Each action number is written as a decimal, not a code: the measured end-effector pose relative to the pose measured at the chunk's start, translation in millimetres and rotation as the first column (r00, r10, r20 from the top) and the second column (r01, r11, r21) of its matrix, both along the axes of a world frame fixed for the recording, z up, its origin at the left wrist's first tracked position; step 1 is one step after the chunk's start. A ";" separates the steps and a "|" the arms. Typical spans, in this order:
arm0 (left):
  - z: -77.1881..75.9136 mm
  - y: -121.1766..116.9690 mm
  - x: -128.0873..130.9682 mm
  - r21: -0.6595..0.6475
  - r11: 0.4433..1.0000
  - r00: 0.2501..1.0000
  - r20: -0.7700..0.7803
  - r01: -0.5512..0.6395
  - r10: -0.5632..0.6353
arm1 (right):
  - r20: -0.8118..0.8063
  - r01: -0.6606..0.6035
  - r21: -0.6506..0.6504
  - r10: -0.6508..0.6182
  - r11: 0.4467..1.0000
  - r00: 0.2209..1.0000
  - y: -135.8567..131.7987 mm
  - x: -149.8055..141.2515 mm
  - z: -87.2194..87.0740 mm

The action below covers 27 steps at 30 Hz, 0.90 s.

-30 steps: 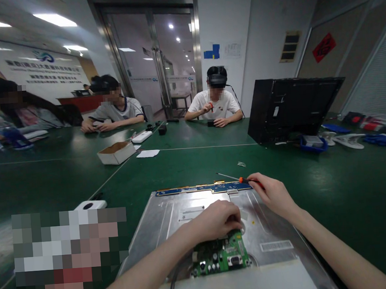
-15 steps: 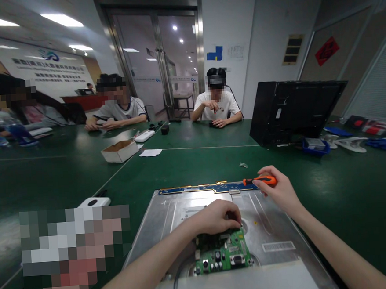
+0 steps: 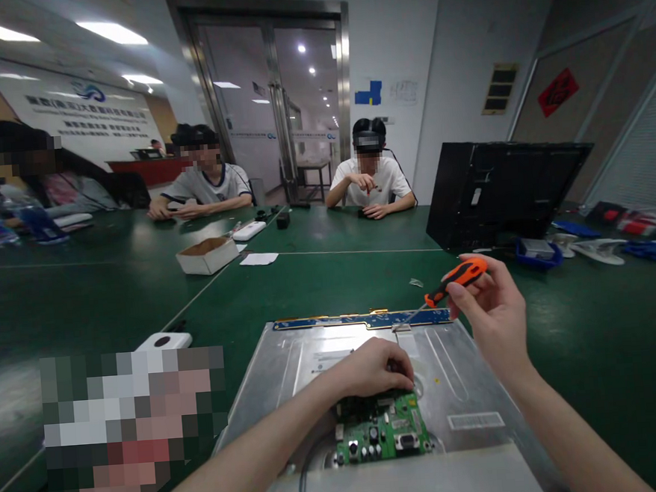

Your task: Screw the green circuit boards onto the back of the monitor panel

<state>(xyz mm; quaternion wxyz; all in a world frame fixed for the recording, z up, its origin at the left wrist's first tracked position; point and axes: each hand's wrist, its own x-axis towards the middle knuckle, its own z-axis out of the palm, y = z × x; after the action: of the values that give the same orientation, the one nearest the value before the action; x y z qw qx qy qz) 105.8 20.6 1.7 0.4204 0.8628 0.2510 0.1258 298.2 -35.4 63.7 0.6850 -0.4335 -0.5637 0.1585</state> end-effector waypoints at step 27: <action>-2.8 5.6 -3.7 -0.024 0.998 0.998 0.035 0.055 -0.054 | 0.669 -0.011 0.289 -0.194 0.957 0.717 -18.5 -14.6 -30.9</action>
<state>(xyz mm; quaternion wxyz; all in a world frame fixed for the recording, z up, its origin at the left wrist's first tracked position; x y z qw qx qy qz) 102.1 26.1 -1.1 0.4388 0.8616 0.2217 0.1262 283.6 -54.0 32.8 0.4852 -0.3901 -0.7721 -0.1279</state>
